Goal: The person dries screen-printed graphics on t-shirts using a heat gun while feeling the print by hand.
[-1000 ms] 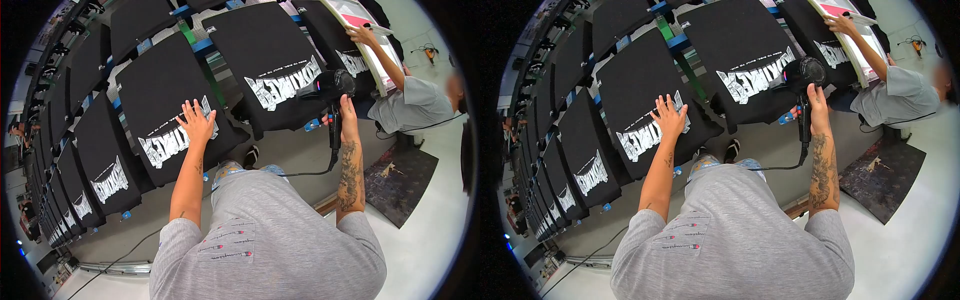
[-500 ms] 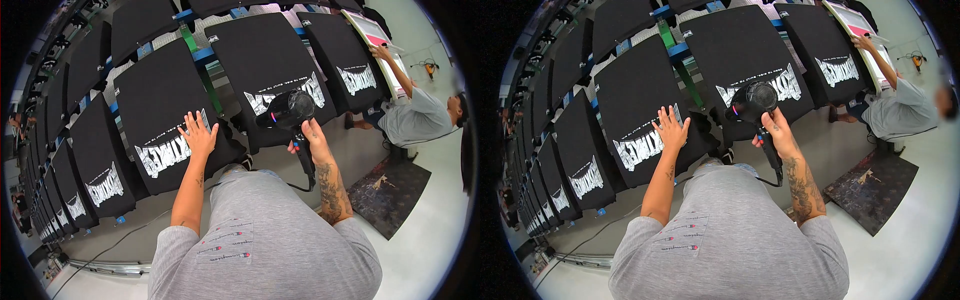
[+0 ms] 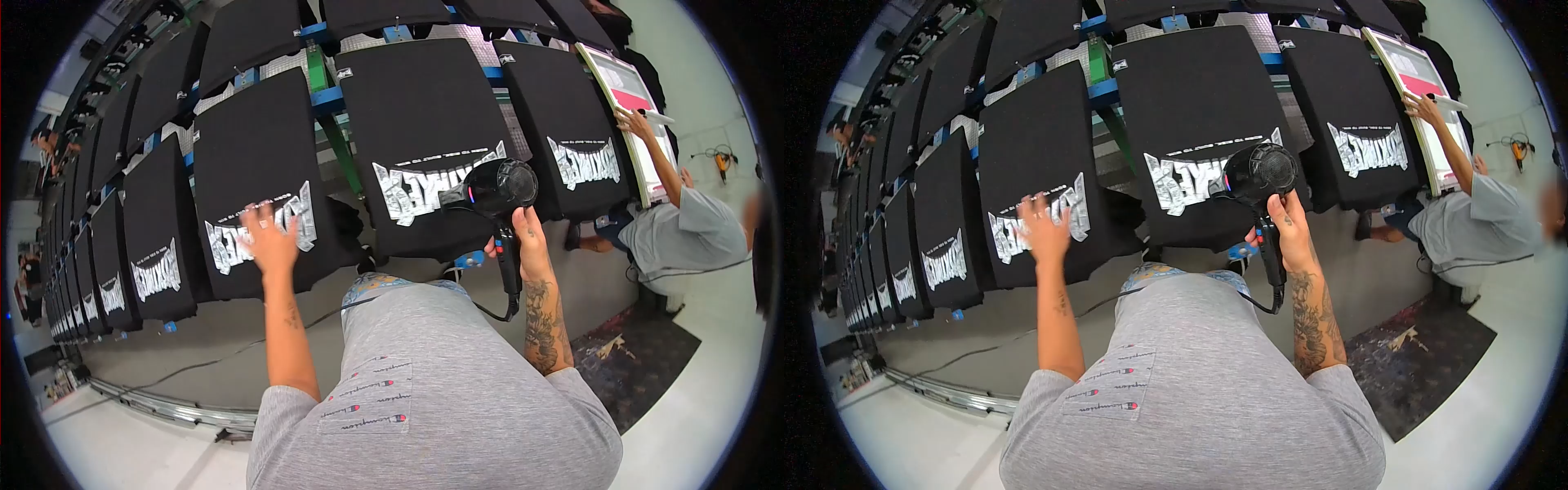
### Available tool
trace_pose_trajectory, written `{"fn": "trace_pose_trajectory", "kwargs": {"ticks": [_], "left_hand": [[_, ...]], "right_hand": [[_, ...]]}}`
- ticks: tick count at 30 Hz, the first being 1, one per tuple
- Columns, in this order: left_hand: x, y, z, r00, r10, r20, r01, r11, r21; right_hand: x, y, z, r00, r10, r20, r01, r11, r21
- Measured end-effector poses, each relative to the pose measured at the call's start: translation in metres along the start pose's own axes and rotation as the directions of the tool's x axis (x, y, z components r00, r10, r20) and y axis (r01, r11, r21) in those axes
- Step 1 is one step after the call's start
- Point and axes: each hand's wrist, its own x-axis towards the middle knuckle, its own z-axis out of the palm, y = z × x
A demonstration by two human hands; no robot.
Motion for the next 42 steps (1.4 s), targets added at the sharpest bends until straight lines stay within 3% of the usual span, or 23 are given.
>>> {"fn": "trace_pose_trajectory", "kwargs": {"ticks": [3,4,6,8,11,14,17,20,23,25,27,29,31,35,38,42], "left_hand": [[-0.045,-0.05,-0.028,0.936,-0.306,-0.172,0.35,0.854,0.385],[-0.061,-0.05,-0.053,0.851,-0.506,-0.137,0.517,0.766,0.383],[-0.101,-0.057,-0.087,0.669,-0.731,-0.136,0.727,0.606,0.321],[-0.146,-0.077,-0.089,0.596,-0.767,-0.237,0.787,0.498,0.364],[-0.182,-0.055,-0.11,0.529,-0.849,0.001,0.785,0.489,0.379],[-0.197,-0.018,-0.14,0.466,-0.883,-0.051,0.829,0.416,0.373],[-0.207,-0.029,-0.149,0.322,-0.943,-0.088,0.921,0.291,0.258],[-0.205,-0.015,-0.163,0.224,-0.969,-0.103,0.946,0.191,0.261],[-0.213,-0.072,-0.115,0.373,-0.927,0.037,0.926,0.375,0.054],[-0.193,-0.044,-0.079,0.591,-0.807,-0.025,0.806,0.588,0.061],[-0.171,0.003,-0.052,0.638,-0.768,-0.057,0.769,0.631,0.107],[-0.157,0.028,-0.038,0.661,-0.751,0.003,0.75,0.659,-0.054],[-0.147,0.048,-0.016,0.718,-0.693,0.063,0.695,0.719,-0.005],[-0.168,0.075,0.039,0.77,-0.622,0.14,0.637,0.759,-0.131],[-0.187,0.1,0.06,0.747,-0.502,0.436,0.632,0.74,-0.231],[-0.188,0.11,0.071,0.627,-0.19,0.756,0.652,0.659,-0.375]], "right_hand": [[0.002,-0.01,-0.055,0.998,0.038,0.042,-0.039,0.999,0.035],[0.001,-0.014,-0.071,0.999,0.023,0.031,-0.023,1.0,0.018],[0.002,-0.025,-0.099,1.0,-0.009,0.015,0.009,1.0,-0.023],[0.003,-0.032,-0.128,1.0,0.006,-0.002,-0.006,1.0,-0.03],[0.012,-0.037,-0.164,1.0,-0.013,-0.015,0.013,1.0,-0.017],[0.018,-0.044,-0.186,0.999,-0.047,-0.015,0.046,0.999,-0.009],[0.023,-0.046,-0.196,0.999,-0.025,-0.032,0.025,1.0,0.007],[0.027,-0.049,-0.193,0.999,-0.035,0.005,0.035,0.999,-0.011],[0.03,-0.049,-0.179,0.997,-0.039,0.06,0.037,0.999,0.024],[0.034,-0.045,-0.164,0.994,-0.016,0.111,0.013,1.0,0.029],[0.04,-0.041,-0.142,0.987,0.004,0.161,-0.006,1.0,0.015],[0.046,-0.04,-0.113,0.973,0.031,0.23,-0.041,0.998,0.038],[0.052,-0.037,-0.083,0.95,0.055,0.307,-0.061,0.998,0.008],[0.063,-0.03,-0.023,0.894,0.168,0.415,-0.16,0.986,-0.053],[0.074,-0.023,0.015,0.861,0.191,0.471,-0.163,0.982,-0.1],[0.096,-0.027,0.056,0.864,0.198,0.463,-0.141,0.978,-0.155]]}}
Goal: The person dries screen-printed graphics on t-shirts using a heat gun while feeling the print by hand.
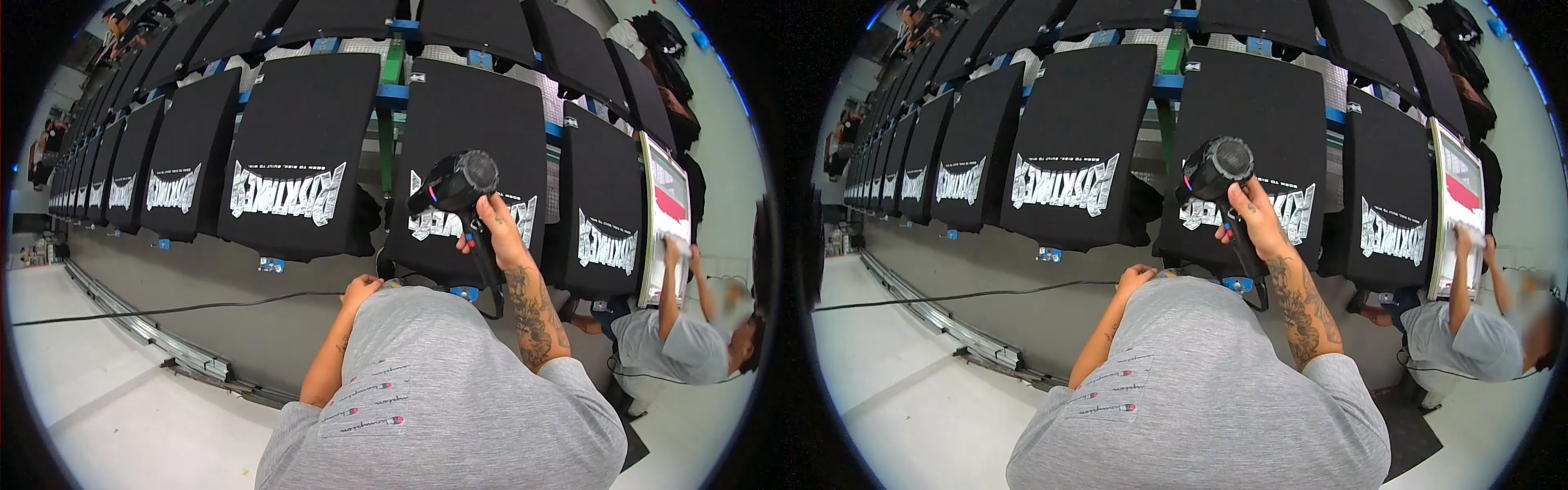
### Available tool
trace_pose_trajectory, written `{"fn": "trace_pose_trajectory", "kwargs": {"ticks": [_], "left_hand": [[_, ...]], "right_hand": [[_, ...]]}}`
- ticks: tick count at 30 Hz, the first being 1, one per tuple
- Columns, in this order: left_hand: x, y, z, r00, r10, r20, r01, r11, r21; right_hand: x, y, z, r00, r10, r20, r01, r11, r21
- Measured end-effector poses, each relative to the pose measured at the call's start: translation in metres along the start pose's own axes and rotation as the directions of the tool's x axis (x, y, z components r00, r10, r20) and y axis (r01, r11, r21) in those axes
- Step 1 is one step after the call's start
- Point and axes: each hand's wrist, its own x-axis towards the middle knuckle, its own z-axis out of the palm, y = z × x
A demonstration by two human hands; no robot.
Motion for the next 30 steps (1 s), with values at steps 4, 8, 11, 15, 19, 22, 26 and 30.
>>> {"fn": "trace_pose_trajectory", "kwargs": {"ticks": [4,8,11,15,19,22,26,30], "left_hand": [[0.024,-0.009,-0.014,0.986,0.148,0.072,-0.131,0.972,-0.196],[0.01,0.038,-0.054,0.957,0.286,-0.037,-0.285,0.918,-0.275],[0.004,0.077,-0.069,0.906,0.412,-0.097,-0.423,0.878,-0.224],[0.023,0.098,-0.049,0.721,0.647,-0.25,-0.645,0.758,0.103],[0.023,0.115,-0.031,0.625,0.749,-0.222,-0.698,0.663,0.271],[0.019,0.112,-0.022,0.594,0.779,-0.202,-0.712,0.626,0.319],[0.015,0.1,-0.013,0.604,0.772,-0.199,-0.689,0.631,0.356],[0.009,0.096,-0.012,0.614,0.758,-0.219,-0.674,0.648,0.354]], "right_hand": [[0.04,-0.015,0.017,0.996,-0.09,-0.02,0.089,0.995,-0.045],[0.058,-0.025,0.024,0.995,-0.085,-0.053,0.08,0.994,-0.075],[0.054,-0.028,0.017,0.993,-0.084,-0.084,0.077,0.993,-0.086],[0.032,-0.032,-0.016,0.975,-0.13,-0.179,0.117,0.99,-0.081],[-0.002,-0.039,-0.066,0.912,-0.153,-0.381,0.121,0.987,-0.107],[-0.027,-0.038,-0.113,0.862,-0.168,-0.479,0.111,0.983,-0.145],[-0.053,-0.042,-0.147,0.795,-0.154,-0.586,0.081,0.986,-0.149],[-0.057,-0.039,-0.142,0.802,-0.151,-0.577,0.089,0.987,-0.134]]}}
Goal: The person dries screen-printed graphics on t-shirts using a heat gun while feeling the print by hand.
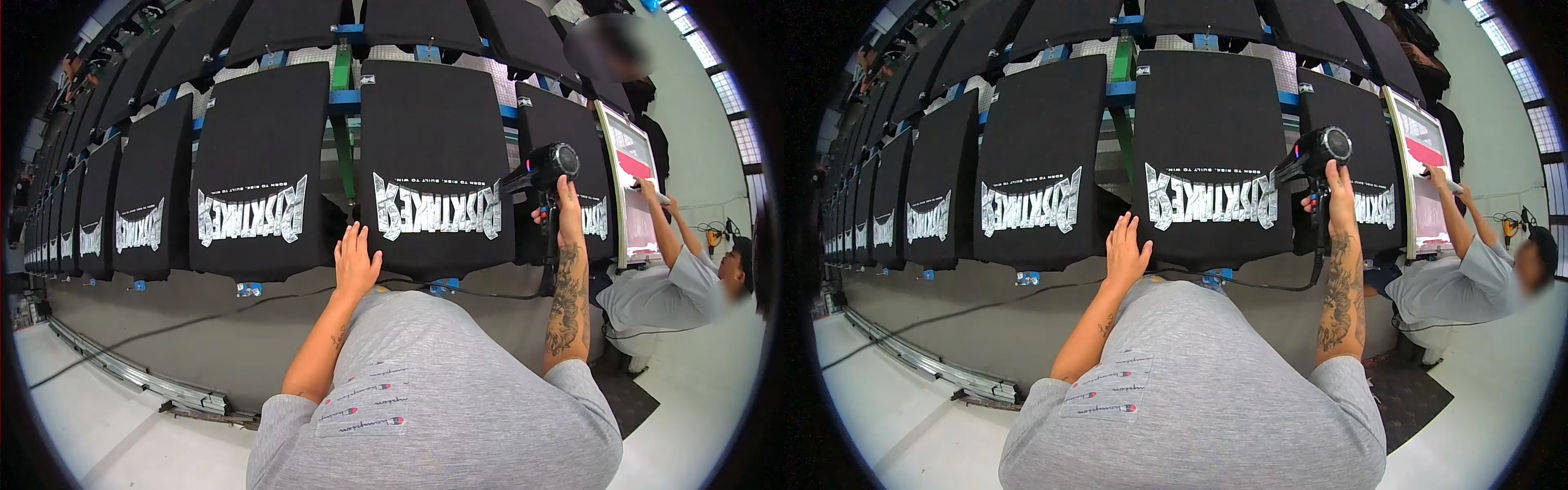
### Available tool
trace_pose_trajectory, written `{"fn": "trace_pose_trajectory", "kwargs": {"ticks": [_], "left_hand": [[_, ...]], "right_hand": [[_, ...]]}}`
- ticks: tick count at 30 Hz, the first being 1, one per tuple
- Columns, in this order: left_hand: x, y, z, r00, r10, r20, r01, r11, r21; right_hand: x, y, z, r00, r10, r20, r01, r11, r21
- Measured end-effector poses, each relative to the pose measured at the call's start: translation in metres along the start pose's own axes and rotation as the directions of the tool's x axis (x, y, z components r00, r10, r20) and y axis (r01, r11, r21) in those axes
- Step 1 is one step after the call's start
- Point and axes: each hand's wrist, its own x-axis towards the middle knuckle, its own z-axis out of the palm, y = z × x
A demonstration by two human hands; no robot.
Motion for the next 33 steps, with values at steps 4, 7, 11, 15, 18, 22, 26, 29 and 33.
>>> {"fn": "trace_pose_trajectory", "kwargs": {"ticks": [4,7,11,15,18,22,26,29,33], "left_hand": [[0.0,-0.001,-0.001,1.0,0.015,-0.011,-0.015,1.0,0.008],[0.002,-0.004,-0.002,1.0,0.01,-0.01,-0.01,0.999,0.03],[-0.002,-0.012,0.0,1.0,-0.004,-0.021,0.005,1.0,0.029],[-0.007,-0.011,-0.005,0.997,-0.031,-0.065,0.031,0.999,-0.011],[0.007,0.007,-0.023,0.993,-0.008,-0.114,-0.023,0.963,-0.269],[0.036,0.097,-0.09,0.968,0.245,-0.059,-0.239,0.82,-0.52],[0.067,0.152,-0.103,0.913,0.407,0.026,-0.292,0.696,-0.656],[0.079,0.178,-0.11,0.852,0.524,0.013,-0.423,0.701,-0.574],[0.091,0.202,-0.094,0.793,0.591,-0.147,-0.568,0.632,-0.526]], "right_hand": [[-0.009,0.011,0.04,0.987,0.002,0.159,-0.012,0.998,0.059],[-0.023,0.017,0.083,0.945,-0.062,0.322,0.038,0.996,0.08],[-0.058,0.017,0.129,0.862,0.036,0.505,-0.076,0.995,0.058],[-0.082,0.026,0.134,0.749,0.068,0.659,-0.133,0.99,0.049],[-0.095,0.031,0.121,0.753,0.083,0.653,-0.133,0.991,0.028],[-0.104,0.039,0.096,0.782,0.042,0.622,-0.078,0.996,0.031],[-0.118,0.03,0.07,0.797,-0.021,0.604,0.006,1.0,0.026],[-0.125,0.028,0.042,0.805,-0.101,0.584,0.121,0.993,0.005],[-0.129,0.047,0.001,0.852,-0.168,0.496,0.274,0.95,-0.148]]}}
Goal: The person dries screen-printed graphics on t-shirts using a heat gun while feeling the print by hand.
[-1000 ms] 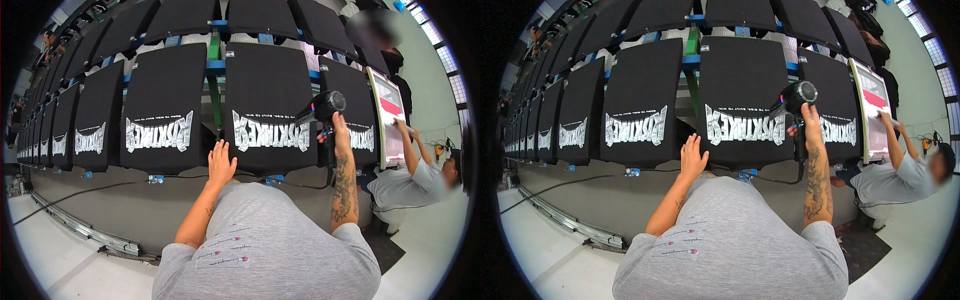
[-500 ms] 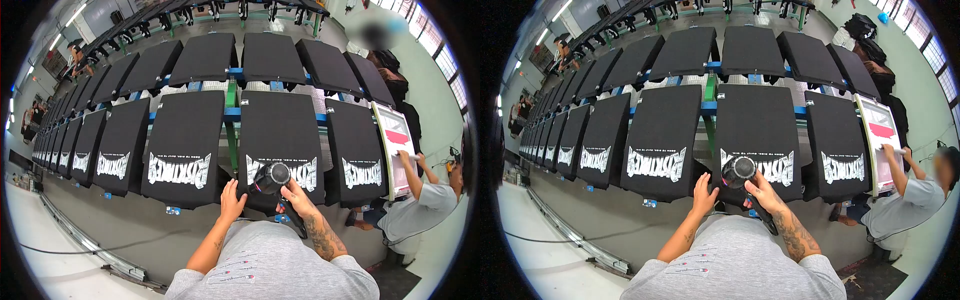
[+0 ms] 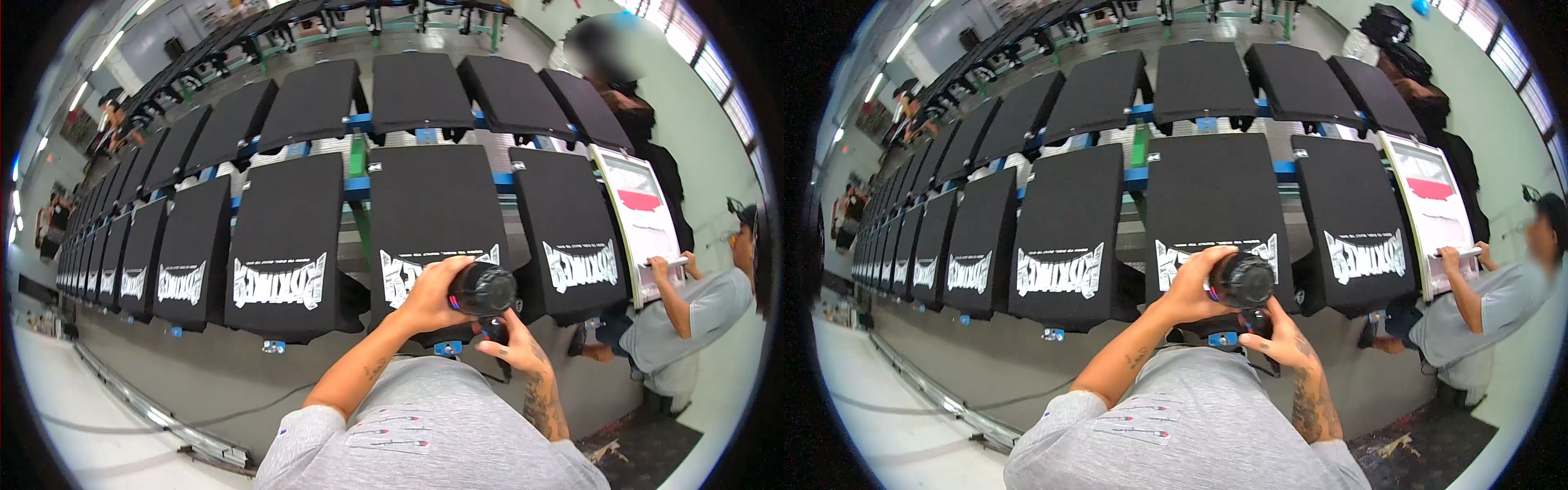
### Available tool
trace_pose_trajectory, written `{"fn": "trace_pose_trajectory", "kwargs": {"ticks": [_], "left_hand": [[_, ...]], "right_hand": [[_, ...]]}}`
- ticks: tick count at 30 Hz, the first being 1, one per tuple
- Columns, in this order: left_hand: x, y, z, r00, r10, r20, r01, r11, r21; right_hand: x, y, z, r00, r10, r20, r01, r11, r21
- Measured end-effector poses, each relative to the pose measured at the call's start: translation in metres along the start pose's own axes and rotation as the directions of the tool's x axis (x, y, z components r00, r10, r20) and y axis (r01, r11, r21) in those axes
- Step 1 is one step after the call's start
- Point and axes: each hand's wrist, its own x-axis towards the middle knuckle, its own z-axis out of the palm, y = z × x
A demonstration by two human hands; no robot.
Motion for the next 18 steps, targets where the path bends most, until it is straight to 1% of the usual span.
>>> {"fn": "trace_pose_trajectory", "kwargs": {"ticks": [1,2,3,4,5,6,8,10,11,12,14,16,17,18], "left_hand": [[0.008,0.009,-0.001,0.999,0.043,-0.027,-0.043,0.999,0.006],[0.012,0.0,0.009,0.999,0.04,-0.007,-0.04,0.995,-0.095],[0.013,0.002,0.017,1.0,0.024,0.004,-0.024,0.995,-0.096],[0.013,0.005,0.023,0.993,-0.035,0.113,0.053,0.986,-0.159],[0.008,0.014,0.025,0.992,-0.038,0.118,0.046,0.997,-0.065],[0.005,0.012,0.029,0.985,-0.025,0.172,0.04,0.996,-0.084],[-0.002,0.011,0.025,0.986,-0.05,0.158,0.042,0.998,0.05],[-0.012,-0.006,0.02,0.977,-0.154,0.147,0.129,0.978,0.165],[-0.023,-0.021,0.018,0.976,-0.175,0.128,0.138,0.956,0.26],[-0.036,-0.036,0.014,0.97,-0.223,0.097,0.186,0.936,0.298],[-0.068,-0.062,0.001,0.929,-0.361,0.079,0.298,0.859,0.416],[-0.106,-0.081,-0.013,0.879,-0.477,0.015,0.424,0.795,0.434],[-0.124,-0.089,-0.019,0.868,-0.495,-0.045,0.462,0.77,0.44],[-0.143,-0.095,-0.023,0.853,-0.511,-0.102,0.499,0.745,0.443]], "right_hand": [[-0.011,-0.004,-0.001,0.991,0.13,-0.022,-0.128,0.988,0.08],[-0.018,-0.007,-0.001,0.966,0.257,-0.017,-0.251,0.956,0.153],[-0.023,-0.006,-0.001,0.959,0.272,-0.084,-0.258,0.955,0.145],[-0.03,-0.003,0.0,0.948,0.282,-0.145,-0.263,0.955,0.136],[-0.038,0.004,-0.003,0.949,0.258,-0.179,-0.234,0.961,0.147],[-0.045,0.009,-0.006,0.946,0.235,-0.222,-0.203,0.966,0.16],[-0.057,0.006,-0.012,0.905,0.274,-0.325,-0.225,0.957,0.182],[-0.064,0.017,-0.024,0.871,0.259,-0.418,-0.2,0.963,0.179],[-0.065,0.022,-0.035,0.876,0.251,-0.411,-0.205,0.967,0.154],[-0.064,0.031,-0.044,0.873,0.243,-0.423,-0.202,0.969,0.141],[-0.058,0.034,-0.048,0.815,0.244,-0.525,-0.25,0.966,0.06],[-0.045,0.028,-0.044,0.829,0.241,-0.505,-0.281,0.96,-0.003],[-0.039,0.026,-0.04,0.834,0.24,-0.498,-0.295,0.955,-0.033],[-0.033,0.023,-0.033,0.854,0.256,-0.453,-0.299,0.954,-0.024]]}}
